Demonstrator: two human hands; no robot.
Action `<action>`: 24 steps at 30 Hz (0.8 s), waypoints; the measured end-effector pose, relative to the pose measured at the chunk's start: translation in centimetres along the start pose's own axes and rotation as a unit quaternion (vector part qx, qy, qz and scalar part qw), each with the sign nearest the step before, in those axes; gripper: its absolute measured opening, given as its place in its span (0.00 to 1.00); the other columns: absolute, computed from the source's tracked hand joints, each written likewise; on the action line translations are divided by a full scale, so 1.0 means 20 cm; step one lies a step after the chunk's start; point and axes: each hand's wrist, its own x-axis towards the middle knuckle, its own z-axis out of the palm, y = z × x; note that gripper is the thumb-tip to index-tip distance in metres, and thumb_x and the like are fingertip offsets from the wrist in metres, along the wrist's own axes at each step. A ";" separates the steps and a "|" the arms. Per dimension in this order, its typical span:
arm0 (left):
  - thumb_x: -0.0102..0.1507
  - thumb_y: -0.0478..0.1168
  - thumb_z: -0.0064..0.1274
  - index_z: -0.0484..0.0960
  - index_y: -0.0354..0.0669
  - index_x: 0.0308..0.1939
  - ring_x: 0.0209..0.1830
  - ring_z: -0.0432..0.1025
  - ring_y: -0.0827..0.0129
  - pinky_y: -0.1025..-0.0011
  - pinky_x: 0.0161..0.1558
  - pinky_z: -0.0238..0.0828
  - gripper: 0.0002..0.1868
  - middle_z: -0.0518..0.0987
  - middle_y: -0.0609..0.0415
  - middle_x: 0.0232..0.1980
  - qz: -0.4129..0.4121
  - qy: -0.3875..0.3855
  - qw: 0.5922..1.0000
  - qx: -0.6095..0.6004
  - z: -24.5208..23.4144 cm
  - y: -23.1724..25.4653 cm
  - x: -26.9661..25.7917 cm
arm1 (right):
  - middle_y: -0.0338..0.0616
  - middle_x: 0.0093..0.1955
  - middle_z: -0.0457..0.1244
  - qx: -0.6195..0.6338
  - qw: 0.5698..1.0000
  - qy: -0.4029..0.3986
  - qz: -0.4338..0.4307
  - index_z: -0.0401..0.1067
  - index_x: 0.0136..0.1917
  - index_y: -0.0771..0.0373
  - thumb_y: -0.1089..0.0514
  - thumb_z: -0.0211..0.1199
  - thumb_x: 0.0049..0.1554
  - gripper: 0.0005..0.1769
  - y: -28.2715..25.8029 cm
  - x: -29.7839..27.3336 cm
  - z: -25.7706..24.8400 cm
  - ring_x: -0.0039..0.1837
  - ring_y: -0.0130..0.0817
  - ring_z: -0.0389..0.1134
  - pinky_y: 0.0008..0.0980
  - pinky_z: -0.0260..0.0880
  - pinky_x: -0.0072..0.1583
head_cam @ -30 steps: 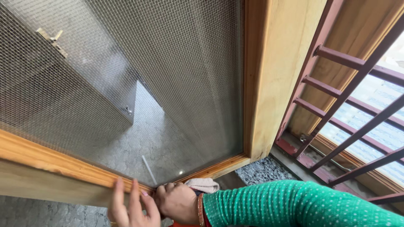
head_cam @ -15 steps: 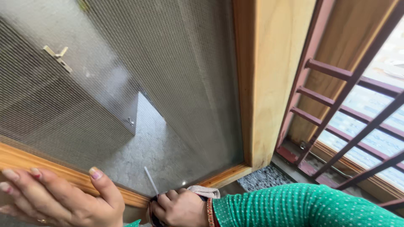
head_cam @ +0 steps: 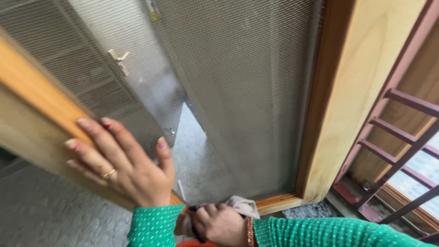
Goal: The person wipes the metal bars and the mesh screen of a window using a cloth, reaching various parts of the frame and sills.
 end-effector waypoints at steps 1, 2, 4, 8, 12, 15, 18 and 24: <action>0.77 0.63 0.27 0.55 0.37 0.83 0.84 0.39 0.34 0.31 0.80 0.36 0.40 0.52 0.36 0.84 0.002 -0.002 1.000 0.001 0.01 -0.01 0.00 | 0.44 0.43 0.62 0.002 1.000 -0.020 0.001 0.76 0.55 0.66 0.52 0.58 0.58 0.18 -0.01 -0.03 0.03 0.40 0.34 0.66 0.33 0.66 0.35; 0.77 0.63 0.28 0.55 0.37 0.83 0.84 0.39 0.35 0.30 0.79 0.35 0.40 0.52 0.36 0.84 0.007 -0.003 1.000 -0.002 0.01 -0.01 0.00 | 0.43 0.41 0.62 0.002 0.999 -0.040 0.006 0.76 0.55 0.66 0.52 0.58 0.59 0.17 -0.02 -0.05 0.07 0.38 0.34 0.65 0.33 0.66 0.33; 0.77 0.63 0.29 0.56 0.37 0.82 0.83 0.39 0.36 0.30 0.79 0.35 0.40 0.52 0.36 0.84 0.009 -0.014 1.000 0.017 0.01 -0.02 -0.01 | 0.45 0.39 0.62 0.018 0.995 -0.097 0.015 0.76 0.52 0.65 0.54 0.58 0.59 0.14 -0.07 -0.06 0.12 0.36 0.34 0.64 0.34 0.65 0.30; 0.77 0.63 0.30 0.56 0.37 0.83 0.84 0.39 0.37 0.29 0.78 0.34 0.40 0.52 0.37 0.84 0.014 -0.025 0.999 0.019 0.01 -0.03 -0.01 | 0.46 0.39 0.63 0.045 0.988 -0.133 0.066 0.76 0.50 0.63 0.54 0.58 0.58 0.13 -0.06 -0.09 0.10 0.36 0.36 0.65 0.36 0.65 0.31; 0.78 0.63 0.29 0.54 0.36 0.83 0.84 0.40 0.35 0.28 0.78 0.36 0.40 0.51 0.37 0.84 0.028 -0.019 0.999 0.018 0.00 -0.04 0.00 | 0.46 0.40 0.63 0.059 0.983 -0.155 0.075 0.75 0.48 0.63 0.54 0.58 0.57 0.12 0.02 -0.08 0.00 0.38 0.38 0.66 0.37 0.66 0.33; 0.79 0.62 0.26 0.54 0.36 0.84 0.84 0.41 0.32 0.28 0.79 0.39 0.39 0.51 0.36 0.85 0.023 -0.034 0.999 0.024 -0.01 -0.04 -0.02 | 0.47 0.41 0.63 0.071 0.981 -0.166 0.066 0.75 0.47 0.62 0.54 0.58 0.56 0.12 0.01 -0.09 -0.03 0.40 0.39 0.66 0.38 0.66 0.35; 0.80 0.61 0.22 0.53 0.34 0.85 0.83 0.41 0.31 0.28 0.79 0.41 0.40 0.51 0.35 0.86 0.022 -0.044 0.998 0.049 -0.01 -0.05 -0.02 | 0.47 0.42 0.64 0.073 0.984 -0.157 0.040 0.75 0.46 0.62 0.53 0.58 0.56 0.11 -0.01 -0.04 0.02 0.41 0.40 0.67 0.39 0.66 0.37; 0.78 0.59 0.20 0.55 0.31 0.85 0.82 0.43 0.29 0.30 0.79 0.42 0.41 0.52 0.35 0.86 0.022 -0.065 0.994 0.083 -0.01 -0.04 -0.03 | 0.49 0.43 0.64 0.088 0.979 -0.179 0.048 0.74 0.45 0.66 0.54 0.59 0.54 0.13 -0.09 0.00 0.09 0.43 0.42 0.68 0.41 0.67 0.38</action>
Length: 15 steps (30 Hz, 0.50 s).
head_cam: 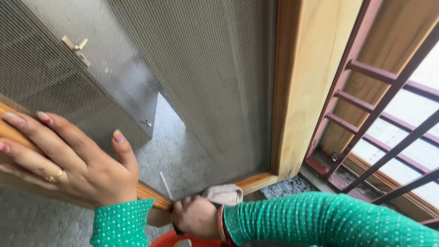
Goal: The person wipes the metal bars and the mesh screen of a window using a cloth, reaching various parts of the frame and sills.
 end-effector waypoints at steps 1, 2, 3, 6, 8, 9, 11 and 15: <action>0.79 0.60 0.21 0.56 0.31 0.85 0.82 0.44 0.30 0.31 0.79 0.42 0.41 0.52 0.35 0.85 0.002 -0.004 1.000 0.008 -0.01 -0.01 0.01 | 0.49 0.42 0.64 0.014 1.000 -0.007 0.012 0.74 0.46 0.68 0.55 0.59 0.54 0.14 0.01 0.00 -0.01 0.42 0.42 0.68 0.41 0.67 0.37; 0.80 0.61 0.22 0.56 0.31 0.85 0.82 0.45 0.31 0.32 0.78 0.43 0.41 0.52 0.35 0.84 0.002 -0.009 1.000 0.015 -0.01 0.00 0.01 | 0.49 0.41 0.64 0.001 1.000 -0.024 0.002 0.74 0.48 0.69 0.56 0.59 0.53 0.15 0.03 -0.01 -0.02 0.41 0.42 0.68 0.41 0.67 0.36; 0.79 0.61 0.22 0.56 0.30 0.84 0.82 0.45 0.32 0.34 0.79 0.44 0.41 0.52 0.34 0.84 -0.004 -0.019 1.000 -0.022 -0.02 0.00 0.01 | 0.49 0.41 0.64 -0.012 0.999 -0.041 -0.009 0.74 0.49 0.70 0.57 0.59 0.53 0.15 0.05 -0.02 -0.04 0.40 0.42 0.69 0.41 0.68 0.35; 0.78 0.61 0.23 0.56 0.29 0.81 0.83 0.48 0.35 0.38 0.81 0.47 0.40 0.52 0.33 0.82 -0.018 -0.044 0.996 -0.077 -0.03 0.01 0.00 | 0.52 0.41 0.65 -0.001 1.000 -0.021 0.012 0.75 0.50 0.68 0.58 0.59 0.50 0.16 0.06 -0.04 -0.07 0.41 0.44 0.69 0.41 0.69 0.37; 0.76 0.61 0.23 0.57 0.31 0.80 0.81 0.50 0.37 0.42 0.80 0.49 0.40 0.54 0.35 0.80 -0.019 -0.040 0.998 -0.040 -0.02 0.02 0.02 | 0.54 0.43 0.65 0.008 0.999 -0.038 0.033 0.75 0.50 0.67 0.58 0.59 0.50 0.16 0.07 -0.05 -0.09 0.42 0.45 0.69 0.41 0.70 0.38; 0.75 0.61 0.23 0.58 0.32 0.80 0.80 0.51 0.37 0.42 0.79 0.49 0.40 0.54 0.36 0.80 -0.016 -0.045 0.999 -0.010 -0.03 0.02 0.02 | 0.55 0.44 0.66 0.006 0.997 -0.075 0.035 0.75 0.51 0.68 0.57 0.60 0.50 0.17 0.08 -0.06 -0.10 0.43 0.45 0.70 0.41 0.71 0.38; 0.74 0.62 0.23 0.58 0.35 0.81 0.79 0.52 0.37 0.43 0.79 0.49 0.41 0.55 0.39 0.81 -0.012 -0.049 0.998 0.048 -0.05 0.02 0.04 | 0.55 0.45 0.66 0.016 0.996 -0.085 0.036 0.75 0.53 0.68 0.56 0.60 0.48 0.20 0.10 -0.05 -0.12 0.43 0.44 0.70 0.41 0.72 0.38; 0.75 0.61 0.21 0.59 0.32 0.79 0.80 0.51 0.37 0.42 0.80 0.50 0.41 0.56 0.36 0.80 -0.026 -0.023 0.999 -0.035 -0.06 0.06 0.04 | 0.50 0.45 0.64 0.014 1.000 -0.015 0.013 0.74 0.56 0.68 0.56 0.60 0.50 0.23 0.08 -0.08 -0.12 0.43 0.42 0.69 0.40 0.72 0.40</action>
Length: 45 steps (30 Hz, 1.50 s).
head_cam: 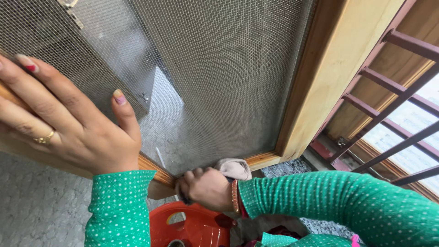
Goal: The person wipes the metal bars and the mesh screen of a window using a cloth, reaching various parts of the frame and sills.
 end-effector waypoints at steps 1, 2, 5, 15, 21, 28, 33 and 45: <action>0.75 0.61 0.20 0.59 0.32 0.79 0.80 0.51 0.37 0.43 0.80 0.50 0.41 0.56 0.37 0.80 -0.001 -0.002 1.000 -0.004 0.00 0.00 0.00 | 0.48 0.45 0.64 -0.016 1.000 0.012 -0.017 0.74 0.57 0.69 0.56 0.60 0.53 0.22 -0.01 0.00 0.01 0.43 0.41 0.69 0.39 0.72 0.41; 0.76 0.62 0.20 0.59 0.31 0.79 0.80 0.50 0.38 0.43 0.80 0.50 0.41 0.56 0.37 0.80 -0.003 -0.003 1.000 -0.008 0.00 0.00 0.00 | 0.48 0.45 0.63 -0.005 1.000 0.012 -0.014 0.74 0.56 0.69 0.56 0.60 0.53 0.20 -0.03 0.01 0.02 0.43 0.41 0.69 0.39 0.72 0.41; 0.74 0.61 0.18 0.59 0.33 0.81 0.80 0.48 0.36 0.42 0.80 0.49 0.43 0.56 0.40 0.82 0.000 -0.001 0.999 0.033 -0.01 -0.01 -0.01 | 0.47 0.44 0.63 0.014 1.000 0.010 -0.019 0.73 0.53 0.68 0.56 0.60 0.53 0.17 -0.05 0.07 0.05 0.44 0.42 0.69 0.40 0.72 0.42; 0.79 0.61 0.19 0.58 0.33 0.83 0.82 0.44 0.34 0.39 0.82 0.45 0.40 0.55 0.38 0.84 0.041 0.043 0.998 0.022 0.02 -0.05 0.00 | 0.56 0.47 0.64 0.026 0.993 -0.115 0.014 0.70 0.61 0.70 0.57 0.64 0.51 0.25 0.07 -0.04 -0.10 0.44 0.47 0.70 0.43 0.72 0.39; 0.78 0.61 0.20 0.59 0.32 0.82 0.80 0.44 0.33 0.38 0.81 0.46 0.40 0.56 0.37 0.82 0.036 0.042 0.998 0.024 0.04 -0.05 -0.02 | 0.58 0.50 0.63 0.034 0.981 -0.178 0.067 0.71 0.57 0.71 0.57 0.65 0.48 0.25 0.15 -0.16 -0.12 0.49 0.49 0.70 0.43 0.73 0.42; 0.75 0.61 0.20 0.62 0.32 0.79 0.78 0.46 0.36 0.41 0.79 0.49 0.41 0.58 0.39 0.80 0.026 0.043 0.998 0.047 0.01 -0.02 0.00 | 0.57 0.50 0.64 0.051 0.996 -0.073 0.029 0.73 0.54 0.70 0.60 0.65 0.53 0.17 -0.06 0.05 0.10 0.48 0.47 0.70 0.44 0.72 0.44; 0.75 0.61 0.22 0.62 0.32 0.80 0.79 0.48 0.34 0.39 0.79 0.49 0.41 0.58 0.38 0.81 0.024 0.029 0.999 0.007 0.00 -0.04 0.01 | 0.55 0.48 0.64 0.048 0.992 -0.113 0.008 0.72 0.53 0.72 0.53 0.71 0.35 0.34 -0.06 0.10 0.01 0.47 0.47 0.70 0.42 0.72 0.43; 0.79 0.59 0.31 0.59 0.29 0.83 0.82 0.52 0.33 0.38 0.80 0.51 0.40 0.55 0.34 0.83 0.038 0.045 0.998 -0.033 0.09 -0.09 -0.08 | 0.54 0.48 0.65 0.008 0.994 -0.081 0.079 0.72 0.58 0.71 0.54 0.66 0.46 0.28 0.21 -0.29 -0.15 0.48 0.47 0.71 0.44 0.72 0.45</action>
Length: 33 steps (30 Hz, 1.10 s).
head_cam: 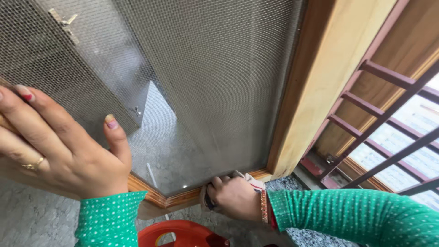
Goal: The person wipes the metal bars and the mesh screen of a window using a cloth, reaching various parts of the frame and sills.
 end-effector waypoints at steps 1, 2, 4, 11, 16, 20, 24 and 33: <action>0.80 0.58 0.31 0.59 0.28 0.83 0.82 0.52 0.32 0.38 0.81 0.52 0.39 0.55 0.34 0.83 0.002 0.010 1.000 -0.015 0.00 0.00 0.01 | 0.54 0.49 0.65 -0.019 1.000 0.003 0.000 0.71 0.59 0.72 0.56 0.65 0.48 0.27 -0.01 0.01 0.04 0.49 0.46 0.71 0.42 0.73 0.45; 0.81 0.58 0.31 0.59 0.28 0.82 0.82 0.52 0.32 0.38 0.82 0.52 0.38 0.55 0.33 0.82 0.003 0.021 0.999 -0.031 0.00 0.01 0.02 | 0.56 0.50 0.64 0.005 0.999 -0.032 -0.012 0.71 0.58 0.73 0.56 0.65 0.49 0.26 -0.02 0.04 0.07 0.48 0.46 0.70 0.42 0.73 0.43; 0.76 0.58 0.30 0.61 0.30 0.81 0.80 0.52 0.32 0.37 0.79 0.51 0.39 0.57 0.36 0.81 -0.021 0.001 1.000 0.010 -0.01 0.03 0.03 | 0.60 0.51 0.63 0.050 0.993 -0.102 -0.036 0.70 0.58 0.75 0.57 0.64 0.52 0.24 -0.07 0.14 0.14 0.47 0.47 0.70 0.42 0.74 0.40; 0.78 0.57 0.31 0.63 0.33 0.81 0.81 0.48 0.33 0.36 0.80 0.44 0.36 0.57 0.38 0.82 0.000 0.022 1.000 0.007 -0.03 0.03 0.04 | 0.53 0.50 0.64 0.048 0.989 0.067 -0.119 0.72 0.55 0.69 0.56 0.64 0.53 0.20 -0.27 0.32 0.19 0.46 0.47 0.70 0.43 0.73 0.47; 0.79 0.56 0.33 0.63 0.32 0.81 0.82 0.47 0.32 0.38 0.80 0.43 0.35 0.58 0.37 0.83 0.014 0.038 0.999 -0.009 -0.01 0.02 0.02 | 0.52 0.46 0.64 0.169 0.984 0.030 -0.052 0.72 0.59 0.64 0.49 0.72 0.46 0.30 -0.15 0.24 -0.22 0.43 0.51 0.70 0.48 0.72 0.42; 0.80 0.55 0.32 0.65 0.30 0.80 0.81 0.48 0.32 0.38 0.79 0.43 0.34 0.58 0.36 0.82 0.027 0.041 0.999 -0.023 0.00 0.00 0.01 | 0.46 0.48 0.64 0.104 0.932 0.335 -0.089 0.72 0.65 0.61 0.52 0.74 0.44 0.35 -0.16 0.22 -0.69 0.45 0.44 0.70 0.41 0.72 0.44; 0.79 0.52 0.32 0.68 0.33 0.79 0.83 0.48 0.38 0.41 0.81 0.43 0.32 0.59 0.42 0.83 -0.001 0.075 0.997 -0.021 0.05 0.02 0.03 | 0.46 0.58 0.63 0.000 0.861 0.495 -0.115 0.70 0.68 0.61 0.53 0.75 0.54 0.31 -0.09 0.27 -1.05 0.52 0.42 0.70 0.41 0.74 0.51; 0.78 0.51 0.36 0.57 0.36 0.80 0.85 0.45 0.41 0.41 0.83 0.41 0.31 0.55 0.39 0.84 -0.015 0.044 0.990 -0.132 0.02 -0.01 -0.03 | 0.45 0.64 0.63 -0.120 0.862 0.479 -0.115 0.67 0.74 0.55 0.51 0.67 0.58 0.32 -0.10 0.43 -1.04 0.61 0.42 0.67 0.39 0.67 0.55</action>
